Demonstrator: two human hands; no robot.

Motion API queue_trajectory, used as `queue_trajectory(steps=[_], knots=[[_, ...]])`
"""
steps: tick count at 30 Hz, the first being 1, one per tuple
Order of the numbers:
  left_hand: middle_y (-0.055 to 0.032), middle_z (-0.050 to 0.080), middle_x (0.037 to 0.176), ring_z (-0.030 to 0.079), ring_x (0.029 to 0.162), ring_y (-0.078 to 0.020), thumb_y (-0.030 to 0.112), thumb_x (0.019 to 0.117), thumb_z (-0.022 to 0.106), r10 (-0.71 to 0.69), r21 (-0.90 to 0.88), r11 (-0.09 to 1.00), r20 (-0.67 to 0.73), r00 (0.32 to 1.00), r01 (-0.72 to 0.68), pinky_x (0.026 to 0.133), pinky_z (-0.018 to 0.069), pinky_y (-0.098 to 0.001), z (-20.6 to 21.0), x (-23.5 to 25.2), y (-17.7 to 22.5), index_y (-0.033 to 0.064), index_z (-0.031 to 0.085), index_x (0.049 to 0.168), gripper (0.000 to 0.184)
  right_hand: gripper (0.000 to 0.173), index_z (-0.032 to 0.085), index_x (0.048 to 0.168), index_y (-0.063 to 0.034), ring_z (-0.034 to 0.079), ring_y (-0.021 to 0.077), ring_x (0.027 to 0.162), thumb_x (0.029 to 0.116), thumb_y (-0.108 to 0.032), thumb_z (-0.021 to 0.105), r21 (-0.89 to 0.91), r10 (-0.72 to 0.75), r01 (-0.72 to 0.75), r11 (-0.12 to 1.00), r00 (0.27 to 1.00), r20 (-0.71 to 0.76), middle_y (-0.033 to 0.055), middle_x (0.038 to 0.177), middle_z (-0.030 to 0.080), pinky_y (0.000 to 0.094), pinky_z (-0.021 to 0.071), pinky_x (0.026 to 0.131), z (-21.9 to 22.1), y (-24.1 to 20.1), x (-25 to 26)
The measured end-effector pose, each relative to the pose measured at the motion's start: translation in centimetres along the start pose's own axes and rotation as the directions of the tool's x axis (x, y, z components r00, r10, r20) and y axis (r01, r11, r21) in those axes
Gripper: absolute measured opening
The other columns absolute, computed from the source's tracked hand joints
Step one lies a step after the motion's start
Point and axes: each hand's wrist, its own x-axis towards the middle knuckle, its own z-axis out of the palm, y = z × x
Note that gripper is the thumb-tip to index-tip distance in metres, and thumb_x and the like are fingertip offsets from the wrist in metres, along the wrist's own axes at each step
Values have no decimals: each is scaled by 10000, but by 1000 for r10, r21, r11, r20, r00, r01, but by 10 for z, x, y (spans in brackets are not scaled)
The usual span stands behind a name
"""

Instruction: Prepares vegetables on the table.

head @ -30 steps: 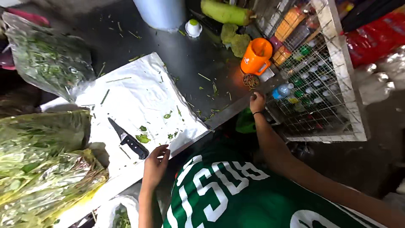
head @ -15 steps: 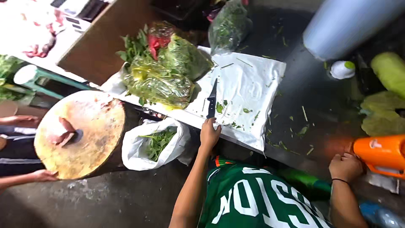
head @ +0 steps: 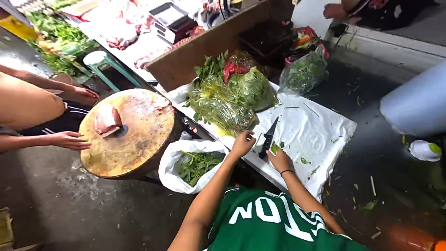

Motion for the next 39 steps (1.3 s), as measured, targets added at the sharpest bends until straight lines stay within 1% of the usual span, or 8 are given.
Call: queue_trajectory(steps=[4,9,14,17,21,29,34,39], knots=[[-186,691,1187,705,1003,-304,217,1008,643,-39,56,997,-127,991,46,888,585,-510,-106,36,-32,11,548,1391,445,1020,613,1290,5,687,409,1086,737,-852,646,-164,196,-197,967,980,-23,233,1141,708,655,529,939,10,-21,32],[-177,695,1183,703,1025,-293,209,1024,594,97,200,978,-228,969,-50,897,578,-521,-172,95,-37,11,604,1314,352,913,600,1323,-5,666,405,1112,766,-712,749,-28,229,-234,972,965,-130,232,1213,677,660,512,967,28,-44,41],[-129,724,1137,708,1033,-220,139,1040,558,529,194,820,100,843,-538,948,584,-448,-129,147,-22,13,690,1201,243,962,527,1429,13,586,409,1259,719,-546,860,-50,228,-238,970,961,-157,236,1357,606,618,466,1073,60,-62,39],[-32,670,1323,585,1286,-239,369,1040,544,441,485,671,347,828,-561,1071,465,-541,-92,184,-46,183,684,1295,345,923,544,1408,12,670,401,1109,738,-530,874,7,257,-258,966,958,-125,228,1214,684,643,515,987,38,-80,35],[-31,665,1330,558,1314,-266,499,1034,476,316,620,601,396,862,-505,1123,405,-543,-86,182,-71,190,684,1286,450,730,642,1334,-25,562,390,1286,819,-513,820,37,102,-96,995,969,-226,217,1373,591,585,475,1084,-9,-127,66],[13,707,1206,619,1206,-202,506,959,547,458,569,656,223,861,-496,1085,445,-495,-87,148,-100,206,724,1114,381,1495,177,1660,-254,197,370,1565,452,-720,924,-128,-351,336,933,929,-119,126,1710,190,643,209,1241,-44,-238,247],[21,720,1134,634,1170,-185,417,954,642,576,459,712,52,816,-532,1062,475,-454,-83,133,-120,194,725,1024,249,1031,544,1451,-84,523,357,1345,612,-513,964,23,-310,313,950,948,-74,181,1460,542,584,442,1117,-30,-252,270],[9,723,1119,637,1165,-189,378,949,667,618,434,715,-25,786,-549,1061,481,-440,-79,131,-124,179,726,1011,217,832,526,1442,-4,541,357,1338,802,-397,884,227,-281,361,904,905,-319,217,1430,566,568,442,1120,-34,-218,236]])
